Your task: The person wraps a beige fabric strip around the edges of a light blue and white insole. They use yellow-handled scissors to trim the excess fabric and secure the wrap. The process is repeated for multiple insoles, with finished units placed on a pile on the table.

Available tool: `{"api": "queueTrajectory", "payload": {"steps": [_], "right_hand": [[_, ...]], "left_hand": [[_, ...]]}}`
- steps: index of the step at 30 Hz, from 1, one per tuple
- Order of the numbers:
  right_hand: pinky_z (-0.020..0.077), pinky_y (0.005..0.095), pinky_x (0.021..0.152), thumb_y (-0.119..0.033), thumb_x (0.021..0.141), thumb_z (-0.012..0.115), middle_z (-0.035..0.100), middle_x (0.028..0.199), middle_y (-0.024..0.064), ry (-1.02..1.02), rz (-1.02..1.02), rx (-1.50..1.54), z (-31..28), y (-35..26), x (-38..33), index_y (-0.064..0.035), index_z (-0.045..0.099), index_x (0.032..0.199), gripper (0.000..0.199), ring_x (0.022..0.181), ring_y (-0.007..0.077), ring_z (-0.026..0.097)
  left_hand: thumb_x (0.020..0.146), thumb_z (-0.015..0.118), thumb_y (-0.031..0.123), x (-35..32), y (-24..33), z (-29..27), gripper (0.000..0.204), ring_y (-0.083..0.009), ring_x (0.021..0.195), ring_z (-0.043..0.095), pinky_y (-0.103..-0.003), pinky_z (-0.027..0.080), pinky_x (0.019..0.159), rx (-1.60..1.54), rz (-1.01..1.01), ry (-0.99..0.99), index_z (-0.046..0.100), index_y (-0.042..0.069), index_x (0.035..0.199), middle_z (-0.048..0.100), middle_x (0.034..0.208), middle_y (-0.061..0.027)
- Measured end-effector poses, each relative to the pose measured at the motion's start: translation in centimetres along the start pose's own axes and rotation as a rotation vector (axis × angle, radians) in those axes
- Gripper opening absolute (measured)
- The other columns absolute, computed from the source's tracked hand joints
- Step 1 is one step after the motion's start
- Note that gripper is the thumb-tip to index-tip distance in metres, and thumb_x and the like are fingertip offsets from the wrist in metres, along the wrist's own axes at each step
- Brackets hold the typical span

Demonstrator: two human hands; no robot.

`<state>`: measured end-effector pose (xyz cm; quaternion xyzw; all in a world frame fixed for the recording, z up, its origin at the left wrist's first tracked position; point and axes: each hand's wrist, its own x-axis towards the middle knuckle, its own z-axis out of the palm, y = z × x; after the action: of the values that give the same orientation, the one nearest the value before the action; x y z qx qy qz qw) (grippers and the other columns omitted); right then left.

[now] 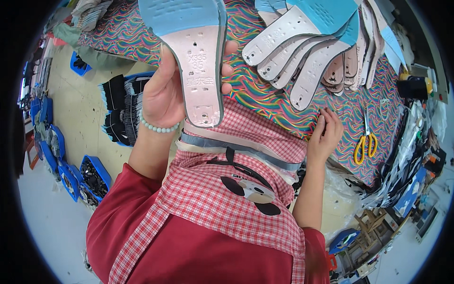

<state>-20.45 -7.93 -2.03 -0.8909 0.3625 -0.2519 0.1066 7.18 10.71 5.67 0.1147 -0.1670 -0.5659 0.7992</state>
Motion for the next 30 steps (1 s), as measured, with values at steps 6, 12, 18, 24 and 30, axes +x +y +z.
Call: {"api": "queueTrajectory", "payload": {"steps": [6,12,18,24,30], "right_hand": [[0.039,0.0382,0.091,-0.009,0.09,0.056,0.063,0.109,0.0111,0.008,-0.005,0.001,0.1,0.0,-0.1,-0.0037,0.065,0.103,0.016,0.104,0.0279,0.055],[0.0398,0.0397,0.09,-0.01,0.09,0.055,0.062,0.109,0.0128,-0.006,-0.023,-0.007,-0.1,0.6,-0.6,-0.0021,0.064,0.101,0.016,0.103,0.0301,0.055],[0.0392,0.0413,0.091,-0.01,0.09,0.055,0.061,0.108,0.0136,0.015,-0.01,0.023,-0.5,0.0,0.1,-0.0017,0.063,0.1,0.015,0.102,0.032,0.054],[0.0385,0.0421,0.092,-0.009,0.089,0.055,0.06,0.107,0.0132,0.028,0.004,0.014,-0.9,-0.4,0.1,-0.002,0.063,0.099,0.015,0.104,0.0321,0.053],[0.0381,0.0412,0.093,-0.009,0.09,0.055,0.059,0.11,0.0135,0.016,0.015,0.027,-0.8,0.0,0.0,-0.0017,0.063,0.1,0.015,0.105,0.0313,0.052]], "left_hand": [[0.098,0.033,0.048,0.1,0.0,-0.4,0.066,-0.0321,0.118,0.052,-0.044,0.049,0.095,0.074,-0.024,0.008,0.023,0.001,0.144,0.035,0.142,-0.0252],[0.099,0.035,0.045,-0.5,-0.7,-0.5,0.059,-0.031,0.105,0.061,-0.041,0.054,0.084,-0.002,-0.032,0.083,0.033,0.001,0.139,0.049,0.13,-0.0247],[0.097,0.045,0.041,-0.8,1.3,0.6,0.051,-0.0268,0.079,0.066,-0.04,0.056,0.071,0.503,0.45,0.212,0.039,0.003,0.132,0.063,0.1,-0.0176],[0.087,0.06,0.011,0.4,2.4,-8.7,0.012,-0.0279,0.067,0.058,-0.036,0.046,0.062,1.996,0.389,0.512,0.058,0.0,0.087,0.056,0.074,-0.0126],[0.086,0.062,0.012,1.4,2.0,-8.2,0.019,-0.0325,0.072,0.057,-0.038,0.045,0.064,1.861,0.51,0.306,0.057,-0.001,0.099,0.058,0.081,-0.0154]]}}
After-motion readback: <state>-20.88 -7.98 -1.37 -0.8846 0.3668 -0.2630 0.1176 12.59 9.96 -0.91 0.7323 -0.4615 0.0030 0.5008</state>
